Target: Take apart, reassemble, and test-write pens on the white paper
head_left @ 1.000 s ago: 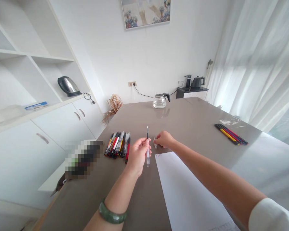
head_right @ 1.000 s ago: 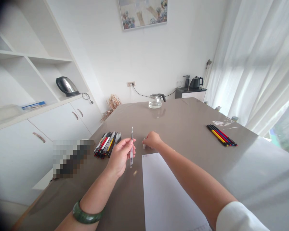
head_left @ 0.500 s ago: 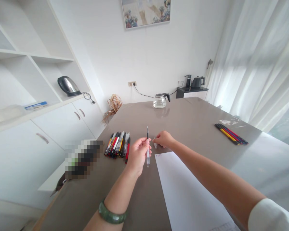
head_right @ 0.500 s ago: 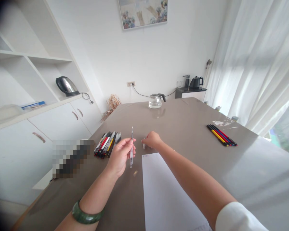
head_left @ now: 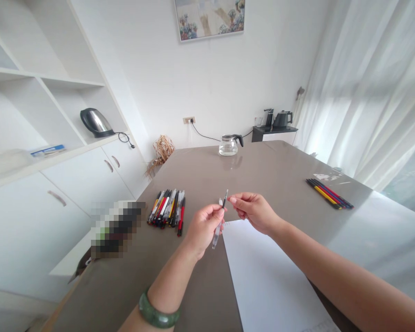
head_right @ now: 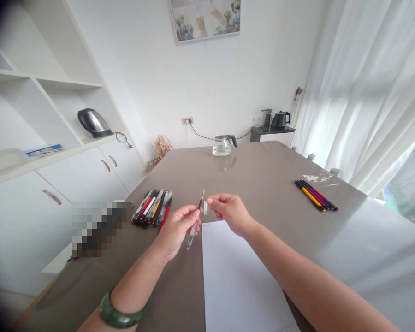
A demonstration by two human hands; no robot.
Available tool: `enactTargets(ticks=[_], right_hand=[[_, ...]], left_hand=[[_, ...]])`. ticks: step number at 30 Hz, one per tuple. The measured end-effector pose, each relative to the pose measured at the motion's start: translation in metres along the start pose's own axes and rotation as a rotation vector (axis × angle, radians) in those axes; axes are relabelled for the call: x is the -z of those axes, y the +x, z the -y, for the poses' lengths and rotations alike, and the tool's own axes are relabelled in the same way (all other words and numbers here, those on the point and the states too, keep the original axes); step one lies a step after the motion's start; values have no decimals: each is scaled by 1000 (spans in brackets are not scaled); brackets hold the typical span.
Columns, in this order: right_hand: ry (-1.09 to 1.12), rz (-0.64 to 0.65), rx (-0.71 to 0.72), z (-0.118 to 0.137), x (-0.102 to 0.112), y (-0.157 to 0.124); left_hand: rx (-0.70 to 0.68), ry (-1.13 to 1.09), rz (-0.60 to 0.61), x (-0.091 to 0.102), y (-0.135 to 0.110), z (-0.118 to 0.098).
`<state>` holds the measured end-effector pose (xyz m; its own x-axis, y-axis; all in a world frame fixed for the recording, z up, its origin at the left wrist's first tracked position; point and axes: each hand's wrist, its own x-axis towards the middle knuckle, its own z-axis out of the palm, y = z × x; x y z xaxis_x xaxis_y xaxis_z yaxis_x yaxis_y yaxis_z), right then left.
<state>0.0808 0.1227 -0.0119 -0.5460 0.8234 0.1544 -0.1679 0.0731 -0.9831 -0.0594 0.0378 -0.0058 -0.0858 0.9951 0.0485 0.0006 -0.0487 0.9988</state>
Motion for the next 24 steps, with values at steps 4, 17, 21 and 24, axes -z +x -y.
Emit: enactTargets(ticks=[4, 17, 21, 24], right_hand=[[125, 9, -16, 1, -1, -9], [178, -5, -15, -1, 5, -3], [169, -44, 5, 5, 10, 0], [-4, -122, 5, 5, 18, 5]], left_hand=[[21, 66, 71, -3, 0, 3], [41, 132, 56, -6, 2, 6], [46, 132, 41, -5, 3, 8], [32, 121, -13, -3, 4, 7]])
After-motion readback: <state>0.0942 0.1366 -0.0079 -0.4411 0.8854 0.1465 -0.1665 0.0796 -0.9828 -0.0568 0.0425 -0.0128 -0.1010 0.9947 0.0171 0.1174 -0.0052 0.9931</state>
